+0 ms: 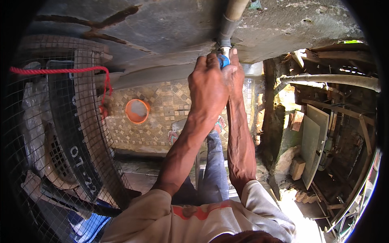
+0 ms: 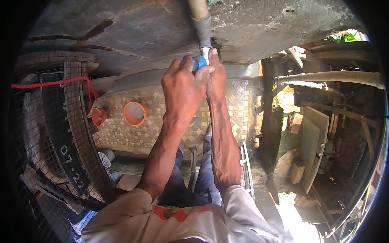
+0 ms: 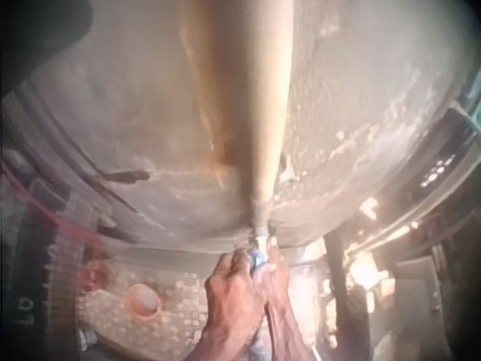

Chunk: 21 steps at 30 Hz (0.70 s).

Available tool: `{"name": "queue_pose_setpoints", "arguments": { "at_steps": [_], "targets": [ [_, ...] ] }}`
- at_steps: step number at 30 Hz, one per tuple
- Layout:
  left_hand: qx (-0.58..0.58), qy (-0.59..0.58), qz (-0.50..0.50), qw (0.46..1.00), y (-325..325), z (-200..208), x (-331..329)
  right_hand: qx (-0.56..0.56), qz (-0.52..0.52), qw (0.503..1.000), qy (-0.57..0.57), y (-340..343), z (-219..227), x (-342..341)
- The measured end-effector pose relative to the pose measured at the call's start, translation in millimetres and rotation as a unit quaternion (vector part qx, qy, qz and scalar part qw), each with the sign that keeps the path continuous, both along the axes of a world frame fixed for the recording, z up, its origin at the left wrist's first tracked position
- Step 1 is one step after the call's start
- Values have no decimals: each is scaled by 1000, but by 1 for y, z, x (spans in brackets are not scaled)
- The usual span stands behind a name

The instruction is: The person replaces a water tap on a pipe, then uses a brush to clean a tiled floor area. They handle a bucket and a wooden plank while working.

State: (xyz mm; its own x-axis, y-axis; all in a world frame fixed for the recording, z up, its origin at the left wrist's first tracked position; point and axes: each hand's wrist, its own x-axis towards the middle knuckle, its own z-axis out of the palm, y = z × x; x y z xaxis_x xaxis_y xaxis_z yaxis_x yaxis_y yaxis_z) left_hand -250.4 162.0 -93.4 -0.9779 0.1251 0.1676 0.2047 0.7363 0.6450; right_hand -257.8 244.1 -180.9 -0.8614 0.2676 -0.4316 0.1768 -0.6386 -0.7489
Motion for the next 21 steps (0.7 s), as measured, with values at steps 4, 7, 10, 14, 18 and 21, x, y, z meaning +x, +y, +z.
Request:
{"name": "queue_pose_setpoints", "arguments": {
  "at_steps": [4,7,10,14,18,21],
  "targets": [
    [-90,-14,-23,996,18,12,3,-59,-13,998,-7,-4,-8,-1],
    [-104,20,-28,994,21,10,3,-88,12,996,32,1,-22,1],
    [-11,11,-41,999,9,5,0,-110,15,994,17,3,-10,0],
    [343,-283,29,895,-20,-13,-9,200,64,976,-58,34,25,10],
    [565,-407,-6,718,-35,-73,0,637,184,744,-80,28,97,18],
    [629,-418,-184,629,-19,-95,3,742,251,613,-99,8,123,10]
  ]
}}
